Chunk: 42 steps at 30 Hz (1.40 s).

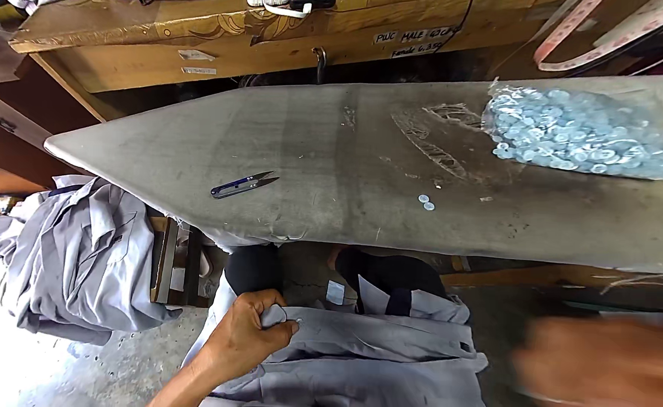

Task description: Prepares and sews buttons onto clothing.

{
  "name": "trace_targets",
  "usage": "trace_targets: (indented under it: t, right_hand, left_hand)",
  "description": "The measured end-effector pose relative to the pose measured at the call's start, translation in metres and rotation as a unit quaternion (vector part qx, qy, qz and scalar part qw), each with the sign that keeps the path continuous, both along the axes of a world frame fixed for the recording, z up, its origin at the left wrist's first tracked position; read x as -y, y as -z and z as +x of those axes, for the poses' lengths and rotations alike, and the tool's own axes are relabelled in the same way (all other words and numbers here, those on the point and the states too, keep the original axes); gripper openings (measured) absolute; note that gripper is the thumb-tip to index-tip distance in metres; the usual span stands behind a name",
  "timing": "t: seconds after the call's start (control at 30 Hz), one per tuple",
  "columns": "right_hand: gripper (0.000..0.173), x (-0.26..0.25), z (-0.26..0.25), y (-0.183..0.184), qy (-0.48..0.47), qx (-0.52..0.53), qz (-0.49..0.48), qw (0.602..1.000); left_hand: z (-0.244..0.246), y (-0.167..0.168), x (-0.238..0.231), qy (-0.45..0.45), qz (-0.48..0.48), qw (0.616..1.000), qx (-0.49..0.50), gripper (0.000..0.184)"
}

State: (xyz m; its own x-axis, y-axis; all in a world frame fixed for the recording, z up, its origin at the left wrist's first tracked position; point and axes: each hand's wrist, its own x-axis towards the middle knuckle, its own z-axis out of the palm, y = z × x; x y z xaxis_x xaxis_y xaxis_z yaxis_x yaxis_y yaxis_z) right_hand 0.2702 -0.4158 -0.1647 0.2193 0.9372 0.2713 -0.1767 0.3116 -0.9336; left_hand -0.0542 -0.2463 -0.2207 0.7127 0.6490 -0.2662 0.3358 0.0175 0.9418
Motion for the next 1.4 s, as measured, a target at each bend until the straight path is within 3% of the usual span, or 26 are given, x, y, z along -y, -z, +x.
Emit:
trace_targets:
  t: [0.07,0.17,0.77,0.87,1.0,1.07,1.13,1.2,1.33,1.4]
  right_hand:
    - [0.027,-0.037,-0.068,0.008,-0.096,0.075,-0.058,0.991]
    - [0.031,-0.058,-0.123,0.057,-0.128,0.095,-0.080,0.984]
    - [0.028,-0.067,-0.128,0.070,-0.128,0.159,-0.124,0.971]
    - [0.039,-0.067,-0.125,0.065,-0.097,0.223,-0.098,0.965]
    - [0.029,-0.069,-0.102,0.036,0.015,0.385,-0.006,0.923]
    - [0.030,-0.076,-0.093,0.035,-0.021,0.426,-0.013,0.904]
    - [0.025,-0.084,-0.091,0.042,-0.161,0.380,-0.045,0.910]
    - [0.018,-0.093,-0.097,0.051,-0.248,0.266,-0.075,0.928]
    - [0.021,-0.091,-0.082,0.039,-0.179,-0.021,-0.058,0.982]
    - [0.022,-0.080,-0.048,0.017,-0.086,-0.114,-0.034,0.989]
  left_hand:
    - [0.000,-0.005,0.002,0.000,0.014,1.000,0.001,0.011]
    - [-0.001,-0.010,0.004,0.004,0.029,1.000,0.009,0.010]
    - [-0.003,-0.008,0.012,-0.018,0.089,0.996,0.025,0.010]
    - [-0.004,-0.003,0.018,-0.004,0.210,0.977,0.042,0.013]
    - [-0.006,0.001,0.022,0.039,0.465,0.880,0.085,0.013]
    - [-0.007,0.002,0.024,0.054,0.519,0.847,0.099,0.011]
    - [-0.007,0.003,0.025,0.057,0.529,0.839,0.109,0.010]
    - [-0.007,0.003,0.026,0.050,0.499,0.859,0.105,0.010]
    - [-0.011,-0.001,0.022,0.013,0.232,0.969,0.088,0.013]
    - [-0.013,-0.001,0.017,0.009,0.118,0.991,0.069,0.012]
